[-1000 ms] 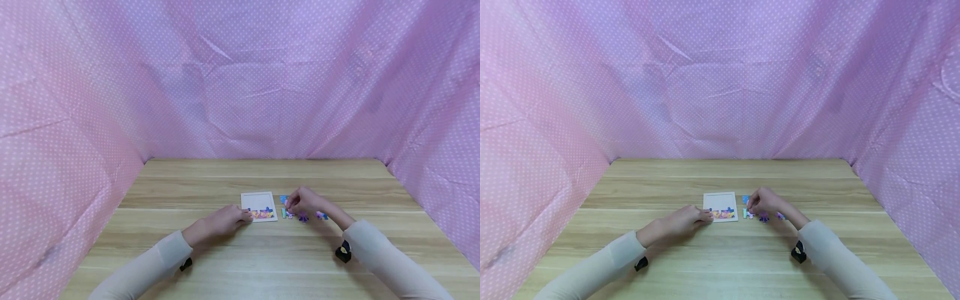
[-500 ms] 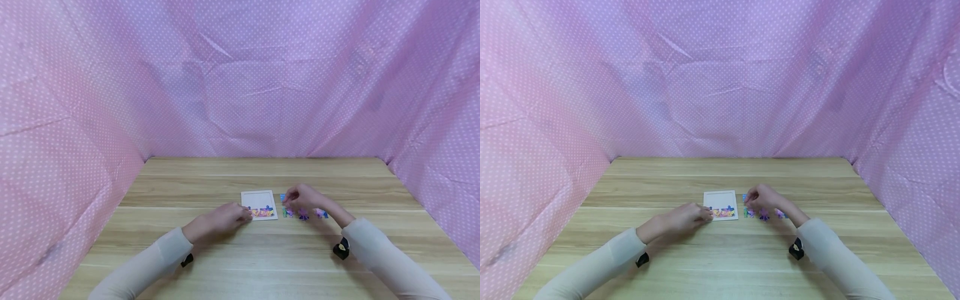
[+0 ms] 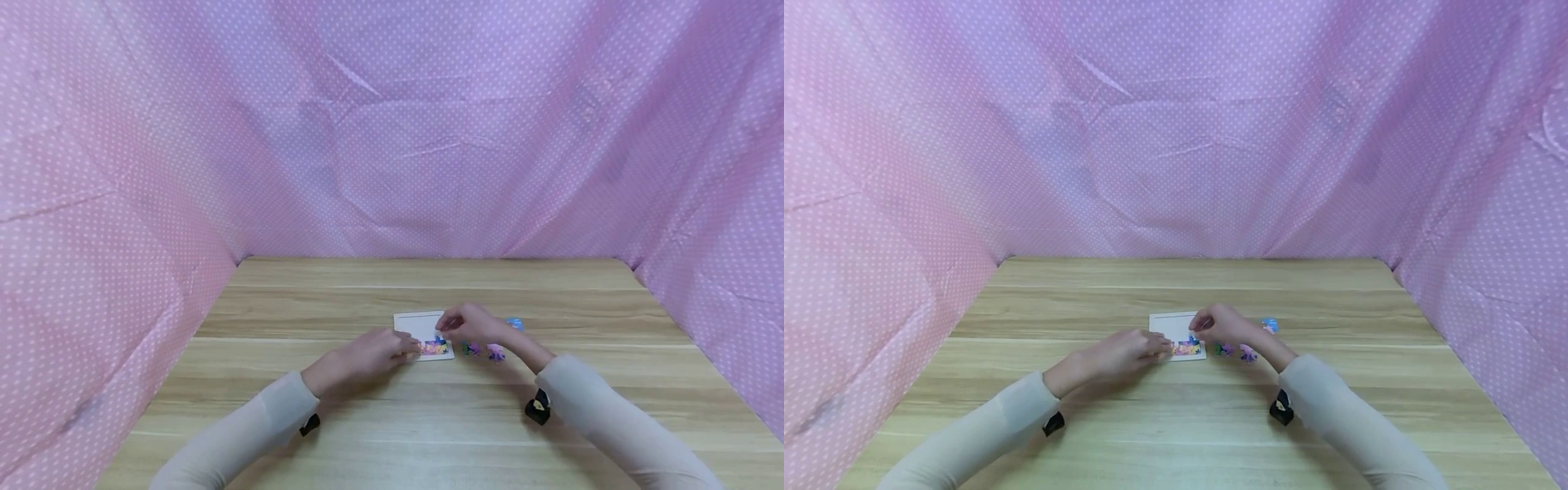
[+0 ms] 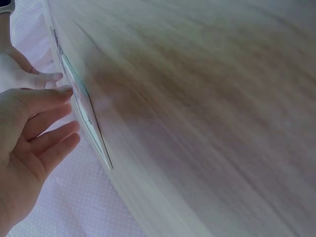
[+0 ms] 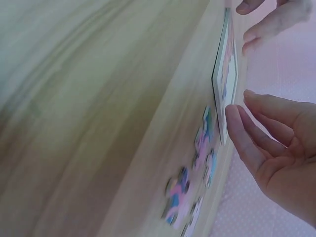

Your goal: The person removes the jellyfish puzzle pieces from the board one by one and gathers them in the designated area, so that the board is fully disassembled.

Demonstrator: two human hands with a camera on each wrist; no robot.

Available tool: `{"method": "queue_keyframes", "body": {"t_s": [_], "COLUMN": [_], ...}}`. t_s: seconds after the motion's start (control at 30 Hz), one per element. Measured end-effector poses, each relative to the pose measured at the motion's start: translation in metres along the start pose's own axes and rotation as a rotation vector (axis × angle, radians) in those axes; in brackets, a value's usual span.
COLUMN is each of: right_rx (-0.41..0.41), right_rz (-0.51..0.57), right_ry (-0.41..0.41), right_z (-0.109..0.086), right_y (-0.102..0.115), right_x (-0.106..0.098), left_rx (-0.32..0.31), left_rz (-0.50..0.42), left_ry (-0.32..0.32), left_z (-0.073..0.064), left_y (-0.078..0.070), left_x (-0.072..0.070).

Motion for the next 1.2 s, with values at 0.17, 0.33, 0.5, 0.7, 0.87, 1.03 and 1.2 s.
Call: {"method": "queue_keyframes", "body": {"t_s": [0.17,0.33,0.5,0.7,0.87,1.03,1.2], "right_rx": [0.001,0.014,0.045,0.026,0.025,0.013,0.000], "right_rz": [0.002,0.022,0.000,-0.033,-0.083,-0.126,-0.132], "right_ry": [0.030,0.065,0.089,0.117,0.102,0.100,0.104], "right_z": [0.007,0.011,0.012,0.014,0.017,0.018,0.018], "right_y": [0.004,0.006,0.005,0.007,0.004,0.002,0.002], "right_x": [0.005,0.011,0.013,0.015,0.017,0.020,0.021], "left_rx": [0.017,0.020,-0.030,-0.207,-0.239,-0.324,-0.361], "left_rz": [0.047,0.056,-0.067,-0.268,-0.302,-0.437,-0.520], "left_ry": [0.062,0.093,0.114,0.176,0.185,0.182,0.182], "left_z": [0.000,-0.002,-0.005,-0.007,-0.007,-0.009,-0.009], "left_y": [-0.002,-0.002,0.004,0.016,0.019,0.026,0.028], "left_x": [0.006,0.009,0.011,0.015,0.017,0.019,0.020]}}
Point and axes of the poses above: each hand's wrist, its own z-axis towards the middle knuckle, its own x-axis out of the palm, y = z × x, the point moved 9 cm from there along z, towards the middle knuckle, and after that the axes turned 5 degrees about -x, right-handed, at the moved point
